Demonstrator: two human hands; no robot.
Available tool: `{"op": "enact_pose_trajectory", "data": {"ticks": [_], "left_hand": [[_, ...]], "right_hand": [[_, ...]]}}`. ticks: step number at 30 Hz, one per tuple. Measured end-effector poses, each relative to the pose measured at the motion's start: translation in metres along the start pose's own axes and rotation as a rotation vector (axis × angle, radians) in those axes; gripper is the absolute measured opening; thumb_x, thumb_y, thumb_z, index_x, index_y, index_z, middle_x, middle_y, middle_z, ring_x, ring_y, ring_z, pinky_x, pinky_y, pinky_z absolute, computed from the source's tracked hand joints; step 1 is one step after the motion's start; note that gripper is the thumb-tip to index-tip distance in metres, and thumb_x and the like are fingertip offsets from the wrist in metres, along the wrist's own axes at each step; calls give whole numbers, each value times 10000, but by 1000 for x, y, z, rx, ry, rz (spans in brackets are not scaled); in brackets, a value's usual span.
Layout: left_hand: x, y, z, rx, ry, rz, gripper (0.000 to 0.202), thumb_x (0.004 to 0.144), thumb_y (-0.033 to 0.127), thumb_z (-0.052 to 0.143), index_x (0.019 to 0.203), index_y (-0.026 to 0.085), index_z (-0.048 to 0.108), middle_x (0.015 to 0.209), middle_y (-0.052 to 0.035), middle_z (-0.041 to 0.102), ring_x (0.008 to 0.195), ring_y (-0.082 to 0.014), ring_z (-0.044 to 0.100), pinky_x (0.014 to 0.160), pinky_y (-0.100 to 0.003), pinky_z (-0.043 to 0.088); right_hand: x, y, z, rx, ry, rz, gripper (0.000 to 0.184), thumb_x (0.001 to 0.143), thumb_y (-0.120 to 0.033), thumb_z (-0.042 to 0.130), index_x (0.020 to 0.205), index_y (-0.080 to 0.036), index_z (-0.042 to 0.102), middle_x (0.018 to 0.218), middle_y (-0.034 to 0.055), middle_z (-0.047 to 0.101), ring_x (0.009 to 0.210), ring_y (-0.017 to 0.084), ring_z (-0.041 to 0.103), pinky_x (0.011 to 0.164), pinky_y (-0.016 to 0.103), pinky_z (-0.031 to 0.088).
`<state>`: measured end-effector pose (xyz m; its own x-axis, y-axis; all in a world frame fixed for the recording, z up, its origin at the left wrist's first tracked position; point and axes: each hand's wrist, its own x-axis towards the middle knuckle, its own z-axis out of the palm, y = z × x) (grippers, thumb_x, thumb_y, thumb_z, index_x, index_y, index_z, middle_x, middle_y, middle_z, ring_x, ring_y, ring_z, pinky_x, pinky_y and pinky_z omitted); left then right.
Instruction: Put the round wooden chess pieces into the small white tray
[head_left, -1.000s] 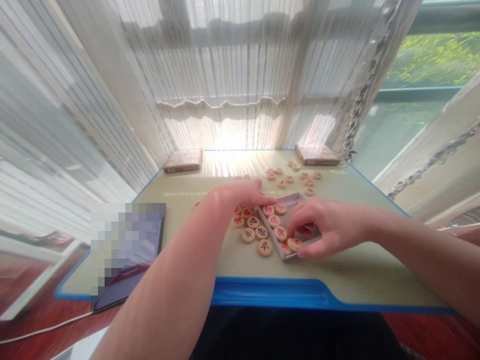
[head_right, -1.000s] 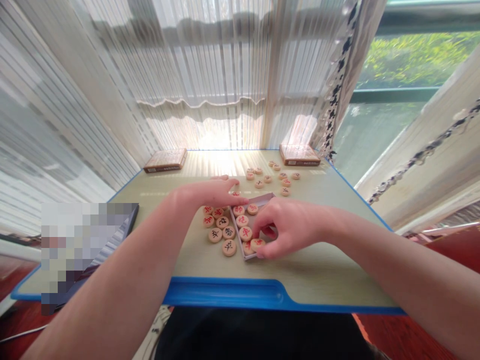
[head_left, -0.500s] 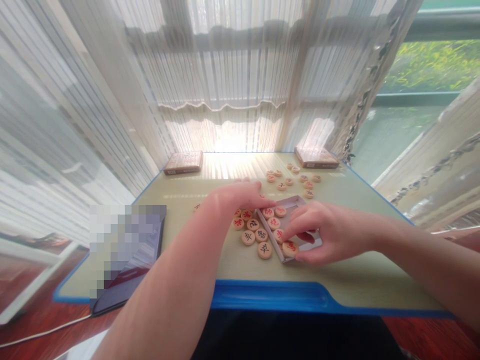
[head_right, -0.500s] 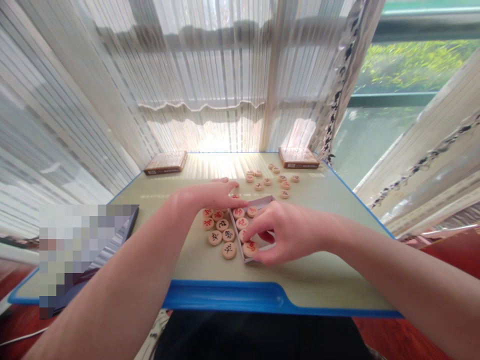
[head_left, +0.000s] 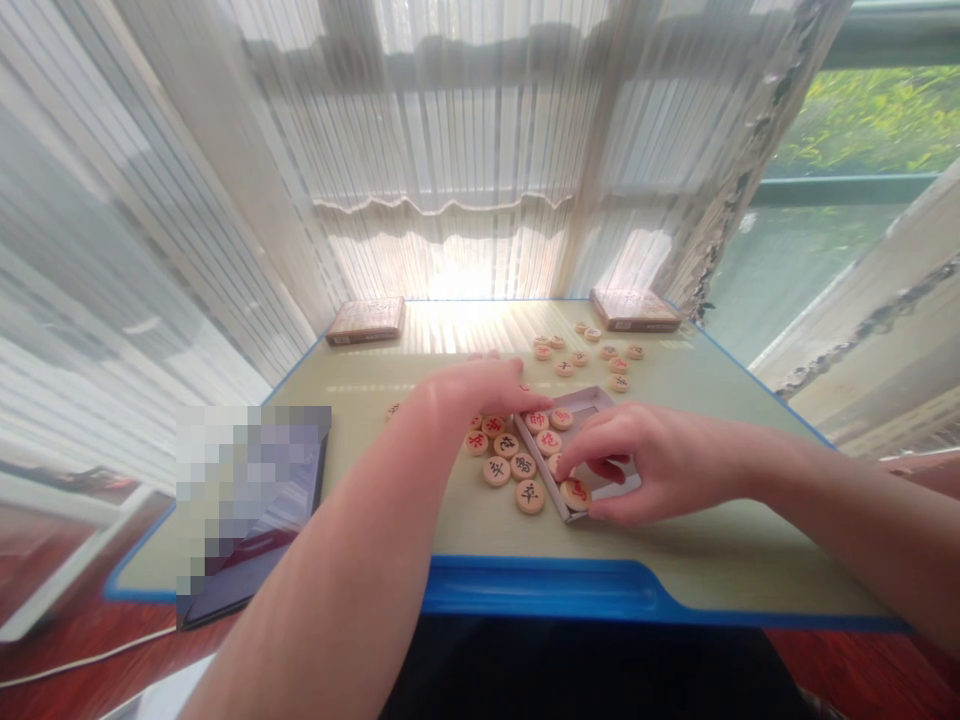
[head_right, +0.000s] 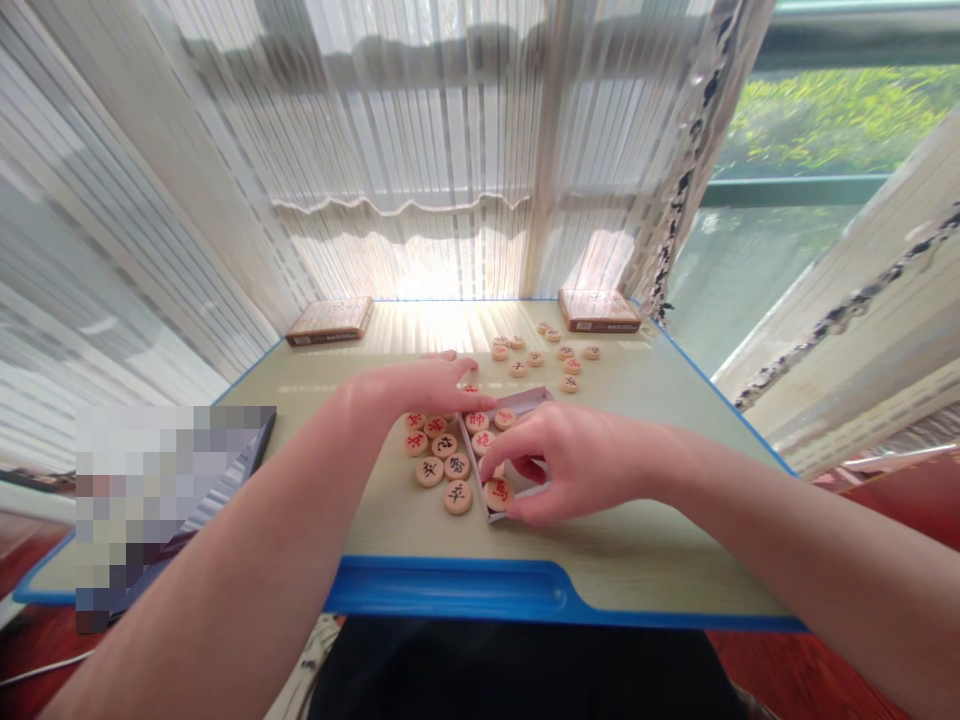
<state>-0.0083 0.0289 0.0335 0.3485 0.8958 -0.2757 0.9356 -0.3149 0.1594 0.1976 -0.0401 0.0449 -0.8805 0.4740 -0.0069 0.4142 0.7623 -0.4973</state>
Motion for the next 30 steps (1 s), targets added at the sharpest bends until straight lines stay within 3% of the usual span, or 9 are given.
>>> {"op": "enact_pose_trajectory", "data": {"ticks": [9,13,22,30], "left_hand": [[-4,3,0,-17,23,7,995,603,894,269,1342,240,398,1407,-123,394,1208,-360,421,938,-450,383],[-3,4,1,-47,24,-7,922,644,858,307,1333,256,413,1371,-103,447,1203,-374,418,951,-469,368],[-3,7,3,-79,-9,-2,941,597,908,252,1260,282,487,1233,-85,568,1208,-387,407,994,-479,326],[-2,9,2,-74,9,-16,896,598,892,313,1202,274,553,1152,-95,615,1183,-378,450,932,-432,394]], "right_hand": [[1,2,1,5,12,-12,254,727,-276,640,966,-192,634,648,-25,533,562,78,434,518,195,331],[3,5,1,3,-25,-1,196,738,-296,627,896,-179,621,644,-26,519,571,80,430,524,198,328],[4,11,-2,-36,-35,-35,216,766,-379,606,830,-173,608,618,-22,510,555,86,416,529,220,307],[6,10,-1,-48,-28,-40,214,768,-376,587,722,-172,542,602,-27,481,547,82,380,513,218,290]]}}
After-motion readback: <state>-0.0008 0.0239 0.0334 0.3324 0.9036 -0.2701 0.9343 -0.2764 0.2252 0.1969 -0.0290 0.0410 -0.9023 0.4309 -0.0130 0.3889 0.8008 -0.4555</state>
